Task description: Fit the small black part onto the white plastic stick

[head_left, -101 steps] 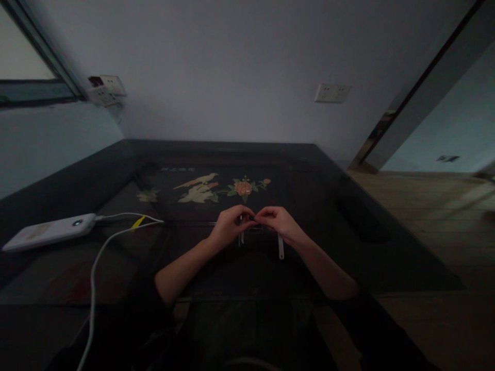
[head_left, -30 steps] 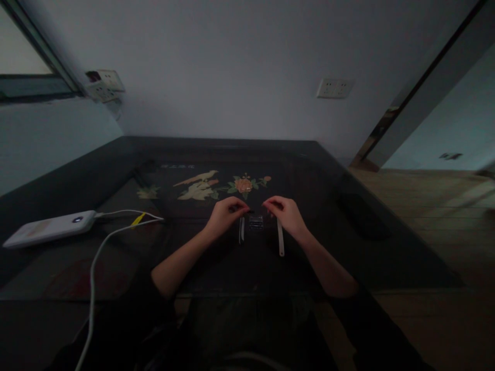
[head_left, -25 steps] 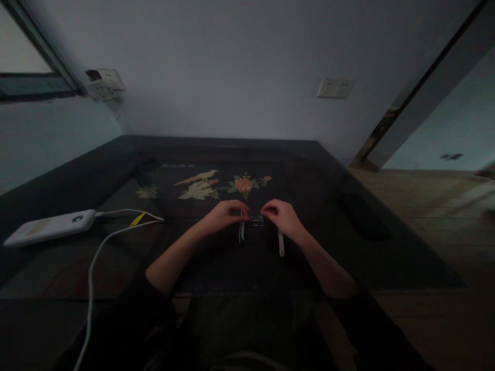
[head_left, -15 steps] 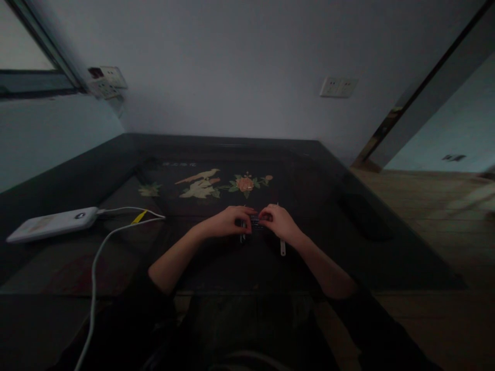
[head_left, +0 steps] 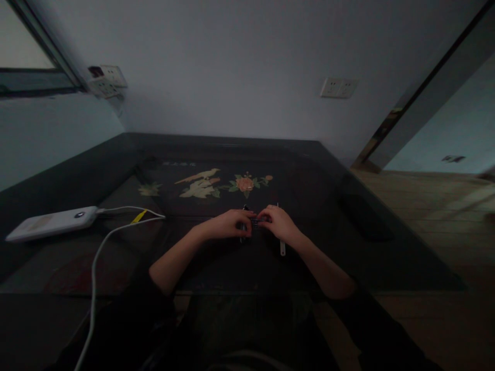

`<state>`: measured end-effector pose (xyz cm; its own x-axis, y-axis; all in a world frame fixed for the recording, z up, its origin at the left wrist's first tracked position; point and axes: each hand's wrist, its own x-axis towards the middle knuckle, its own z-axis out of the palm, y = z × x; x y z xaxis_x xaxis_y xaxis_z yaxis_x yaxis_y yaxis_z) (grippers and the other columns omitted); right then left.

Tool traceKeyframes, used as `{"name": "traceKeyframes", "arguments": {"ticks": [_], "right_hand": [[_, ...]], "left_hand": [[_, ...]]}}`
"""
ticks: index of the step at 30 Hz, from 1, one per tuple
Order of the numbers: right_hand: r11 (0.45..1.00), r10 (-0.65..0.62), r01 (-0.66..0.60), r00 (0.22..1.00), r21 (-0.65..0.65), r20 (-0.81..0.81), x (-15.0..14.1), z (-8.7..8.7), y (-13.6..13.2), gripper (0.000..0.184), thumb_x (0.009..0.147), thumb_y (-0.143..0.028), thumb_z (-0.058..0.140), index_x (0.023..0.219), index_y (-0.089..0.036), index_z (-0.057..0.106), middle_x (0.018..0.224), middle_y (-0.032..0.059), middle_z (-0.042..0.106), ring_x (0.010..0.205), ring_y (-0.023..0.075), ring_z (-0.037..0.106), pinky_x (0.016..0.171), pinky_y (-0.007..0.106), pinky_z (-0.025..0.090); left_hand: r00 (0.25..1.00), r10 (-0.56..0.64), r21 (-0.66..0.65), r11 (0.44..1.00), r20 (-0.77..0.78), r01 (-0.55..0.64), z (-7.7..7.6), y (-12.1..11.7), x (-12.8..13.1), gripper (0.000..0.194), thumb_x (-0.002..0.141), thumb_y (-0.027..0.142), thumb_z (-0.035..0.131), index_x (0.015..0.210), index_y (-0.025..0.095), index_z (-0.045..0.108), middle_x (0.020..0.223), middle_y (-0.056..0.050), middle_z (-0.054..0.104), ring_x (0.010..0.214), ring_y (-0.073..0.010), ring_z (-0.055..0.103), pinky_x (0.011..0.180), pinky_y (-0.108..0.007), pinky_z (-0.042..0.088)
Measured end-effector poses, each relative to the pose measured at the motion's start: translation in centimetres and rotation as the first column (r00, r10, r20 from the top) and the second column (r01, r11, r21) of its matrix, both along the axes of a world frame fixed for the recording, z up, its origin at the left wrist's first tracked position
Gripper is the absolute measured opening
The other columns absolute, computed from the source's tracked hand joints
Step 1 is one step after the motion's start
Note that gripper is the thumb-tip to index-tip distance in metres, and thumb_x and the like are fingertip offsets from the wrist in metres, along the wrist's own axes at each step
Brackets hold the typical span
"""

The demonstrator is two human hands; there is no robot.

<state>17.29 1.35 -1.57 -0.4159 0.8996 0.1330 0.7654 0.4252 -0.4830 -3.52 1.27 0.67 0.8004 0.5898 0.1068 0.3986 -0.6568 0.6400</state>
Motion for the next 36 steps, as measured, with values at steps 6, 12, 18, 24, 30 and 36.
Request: {"name": "traceKeyframes", "arguments": {"ticks": [6,12,18,24,30,36], "right_hand": [[1.000,-0.013,0.013,1.000,0.010,-0.014,-0.1,-0.5,0.2,0.008,0.079,-0.022,0.067,0.084,-0.016,0.069,0.078,0.0027,0.057,0.072,0.0138,0.052,0.065,0.025,0.035],[0.998,-0.054,0.055,0.998,0.021,-0.040,-0.3,-1.1,0.4,0.005,0.077,-0.021,0.069,0.078,-0.017,0.067,0.075,0.0012,0.055,0.071,0.0132,0.051,0.063,0.025,0.034],[0.999,-0.041,0.041,0.997,-0.003,-0.066,-0.4,-1.1,0.5,0.005,0.076,-0.018,0.069,0.076,-0.016,0.065,0.073,0.0002,0.053,0.070,0.0129,0.049,0.063,0.025,0.033],[1.000,-0.020,0.019,0.998,-0.007,-0.068,-0.6,-0.8,0.4,0.006,0.077,-0.016,0.068,0.076,-0.015,0.062,0.073,-0.0001,0.050,0.073,0.0139,0.048,0.066,0.026,0.033],[1.000,0.011,-0.010,0.997,0.014,-0.070,-0.5,-1.0,0.4,0.008,0.078,-0.015,0.067,0.077,-0.015,0.060,0.075,-0.0001,0.048,0.074,0.0143,0.047,0.068,0.026,0.034],[0.998,0.054,-0.052,0.996,0.032,-0.065,-0.4,-1.0,0.5,0.008,0.079,-0.014,0.066,0.078,-0.016,0.058,0.076,0.0001,0.049,0.077,0.0148,0.048,0.069,0.025,0.033]], "left_hand": [[0.998,-0.020,-0.046,0.999,-0.055,0.018,0.3,0.1,-0.1,0.008,0.080,0.021,0.063,0.081,0.019,0.070,0.135,-0.007,0.053,0.120,-0.0202,0.052,0.100,-0.030,0.036],[0.996,-0.013,-0.069,0.998,-0.090,0.007,0.6,-0.2,-0.1,0.008,0.080,0.022,0.062,0.082,0.020,0.070,0.140,-0.006,0.047,0.124,-0.0205,0.048,0.103,-0.031,0.034],[0.994,0.003,-0.086,0.996,-0.110,-0.013,1.0,-0.5,0.0,0.008,0.079,0.020,0.063,0.081,0.020,0.070,0.140,-0.006,0.047,0.127,-0.0209,0.046,0.104,-0.033,0.033],[0.992,0.001,-0.101,0.995,-0.127,-0.014,0.6,-0.4,-0.1,0.008,0.079,0.022,0.063,0.082,0.021,0.070,0.142,-0.006,0.045,0.125,-0.0213,0.048,0.102,-0.032,0.035],[0.995,-0.006,-0.118,0.993,-0.100,-0.006,0.4,-0.1,-0.2,0.008,0.078,0.022,0.064,0.082,0.021,0.070,0.142,-0.005,0.045,0.125,-0.0208,0.048,0.103,-0.030,0.035],[0.992,-0.016,-0.103,0.995,-0.127,0.003,0.6,-0.1,-0.1,0.008,0.079,0.023,0.063,0.081,0.020,0.070,0.142,-0.004,0.045,0.125,-0.0207,0.048,0.102,-0.028,0.034]]}}
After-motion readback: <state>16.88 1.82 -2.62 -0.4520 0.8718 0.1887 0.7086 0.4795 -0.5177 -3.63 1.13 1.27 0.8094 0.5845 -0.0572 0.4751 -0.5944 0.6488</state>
